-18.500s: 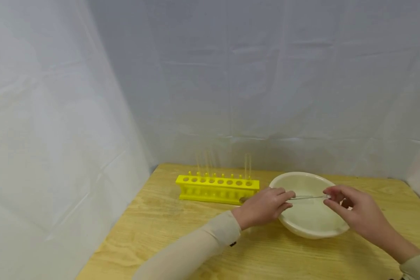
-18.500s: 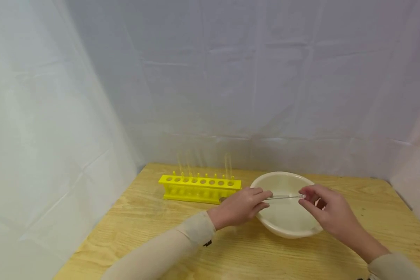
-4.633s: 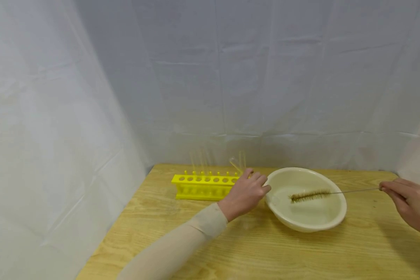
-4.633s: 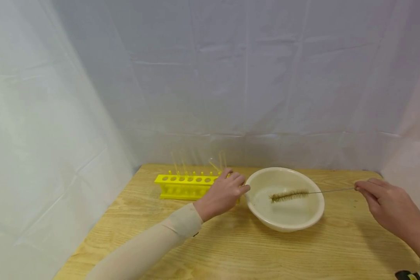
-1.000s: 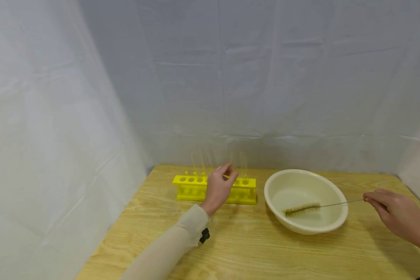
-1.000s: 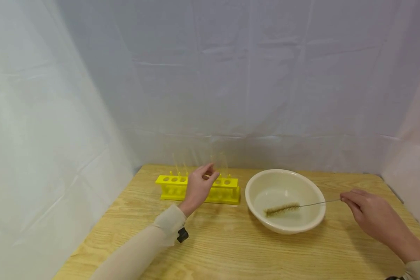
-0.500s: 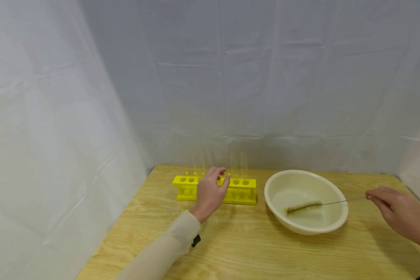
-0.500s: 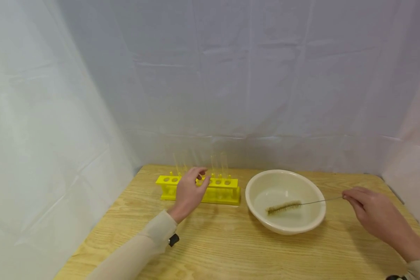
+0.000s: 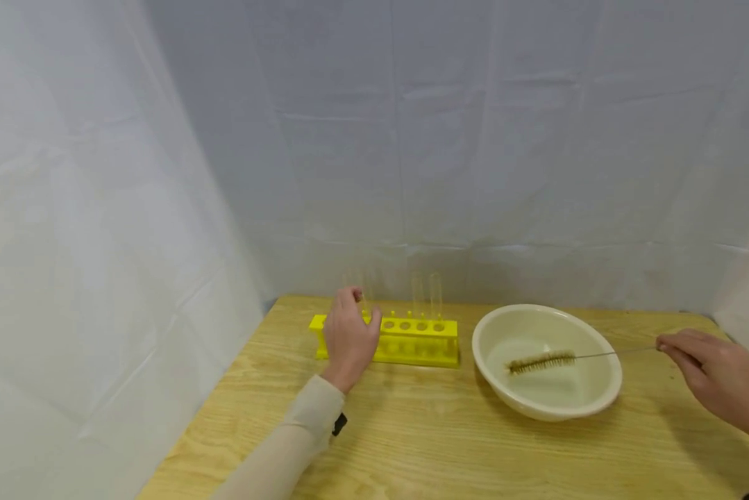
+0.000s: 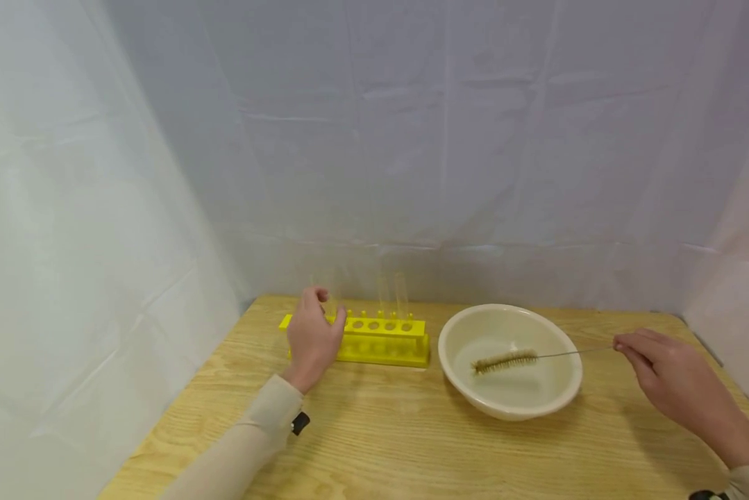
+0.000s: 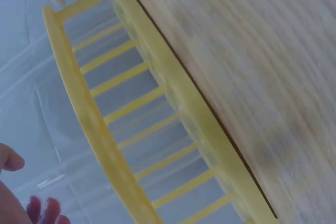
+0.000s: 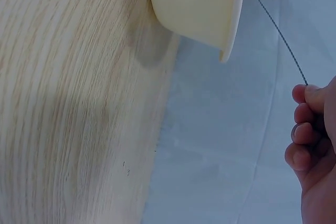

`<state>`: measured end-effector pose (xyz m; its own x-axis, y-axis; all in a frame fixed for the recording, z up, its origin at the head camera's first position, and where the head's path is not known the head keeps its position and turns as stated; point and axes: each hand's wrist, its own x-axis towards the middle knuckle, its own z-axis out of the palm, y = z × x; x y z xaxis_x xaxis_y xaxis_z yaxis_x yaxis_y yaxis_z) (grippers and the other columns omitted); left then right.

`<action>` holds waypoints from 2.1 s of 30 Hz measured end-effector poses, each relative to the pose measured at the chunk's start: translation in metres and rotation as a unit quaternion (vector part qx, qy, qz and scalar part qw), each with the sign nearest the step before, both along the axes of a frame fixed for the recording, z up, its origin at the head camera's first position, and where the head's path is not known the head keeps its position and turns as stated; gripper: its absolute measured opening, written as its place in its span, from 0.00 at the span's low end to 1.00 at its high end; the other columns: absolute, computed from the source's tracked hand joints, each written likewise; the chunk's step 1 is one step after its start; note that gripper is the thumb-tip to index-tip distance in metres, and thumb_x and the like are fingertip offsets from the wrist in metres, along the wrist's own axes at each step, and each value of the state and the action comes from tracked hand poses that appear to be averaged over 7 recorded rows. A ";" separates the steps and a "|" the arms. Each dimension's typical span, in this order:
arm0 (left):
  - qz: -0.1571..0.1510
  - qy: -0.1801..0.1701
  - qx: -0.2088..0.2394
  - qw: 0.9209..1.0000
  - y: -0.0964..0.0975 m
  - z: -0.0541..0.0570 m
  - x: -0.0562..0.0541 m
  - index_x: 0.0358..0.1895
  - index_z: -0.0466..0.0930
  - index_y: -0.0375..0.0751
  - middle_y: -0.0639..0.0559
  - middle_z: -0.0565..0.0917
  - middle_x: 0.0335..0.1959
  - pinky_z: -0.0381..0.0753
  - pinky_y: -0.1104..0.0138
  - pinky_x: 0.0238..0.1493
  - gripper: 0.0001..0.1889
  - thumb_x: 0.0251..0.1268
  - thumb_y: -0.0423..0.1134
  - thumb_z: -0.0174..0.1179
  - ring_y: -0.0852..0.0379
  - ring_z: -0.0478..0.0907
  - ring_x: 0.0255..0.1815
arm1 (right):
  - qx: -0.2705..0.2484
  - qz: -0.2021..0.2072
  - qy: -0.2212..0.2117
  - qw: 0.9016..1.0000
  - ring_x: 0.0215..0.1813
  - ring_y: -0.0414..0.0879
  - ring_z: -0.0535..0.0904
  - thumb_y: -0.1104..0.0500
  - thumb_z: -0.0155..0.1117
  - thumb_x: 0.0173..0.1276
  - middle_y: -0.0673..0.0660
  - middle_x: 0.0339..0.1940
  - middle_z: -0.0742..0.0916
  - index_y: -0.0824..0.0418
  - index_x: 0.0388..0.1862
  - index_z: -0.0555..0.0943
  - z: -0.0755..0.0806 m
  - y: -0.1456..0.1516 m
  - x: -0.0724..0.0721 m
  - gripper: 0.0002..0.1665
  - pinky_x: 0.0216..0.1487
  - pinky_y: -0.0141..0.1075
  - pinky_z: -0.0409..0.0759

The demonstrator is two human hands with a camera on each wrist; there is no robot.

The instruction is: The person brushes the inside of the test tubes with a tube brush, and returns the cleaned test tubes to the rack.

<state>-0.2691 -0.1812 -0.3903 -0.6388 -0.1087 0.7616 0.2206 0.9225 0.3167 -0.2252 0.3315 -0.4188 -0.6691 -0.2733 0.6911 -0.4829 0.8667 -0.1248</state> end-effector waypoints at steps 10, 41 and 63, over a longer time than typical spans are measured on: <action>0.054 -0.052 -0.097 0.992 -0.010 0.004 -0.007 0.51 0.84 0.40 0.53 0.80 0.18 0.61 0.67 0.12 0.18 0.69 0.50 0.61 0.58 0.64 0.09 | 0.003 0.001 0.004 1.000 0.34 0.64 0.83 0.76 0.67 0.59 0.65 0.33 0.88 0.72 0.39 0.86 -0.003 0.000 -0.001 0.09 0.29 0.48 0.81; -0.011 -0.029 -0.005 1.000 -0.002 0.016 -0.020 0.42 0.83 0.39 0.55 0.81 0.18 0.74 0.63 0.19 0.13 0.70 0.47 0.62 0.59 0.71 0.12 | 0.007 -0.011 -0.009 1.000 0.29 0.58 0.81 0.77 0.67 0.60 0.64 0.31 0.86 0.74 0.40 0.85 0.002 -0.002 -0.003 0.09 0.23 0.40 0.79; -0.158 0.062 -0.028 0.985 0.025 0.040 -0.007 0.46 0.78 0.39 0.50 0.86 0.30 0.85 0.61 0.32 0.09 0.70 0.40 0.59 0.53 0.85 0.28 | -0.023 0.008 0.034 0.999 0.24 0.27 0.62 0.79 0.65 0.61 0.59 0.28 0.84 0.73 0.40 0.85 0.007 0.008 -0.001 0.09 0.23 0.24 0.59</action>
<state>-0.2763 -0.1564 -0.3505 -0.5349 0.1253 0.8356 0.5335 0.8170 0.2190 -0.2265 0.3390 -0.4115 -0.6154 -0.2515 0.7470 -0.5061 0.8526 -0.1299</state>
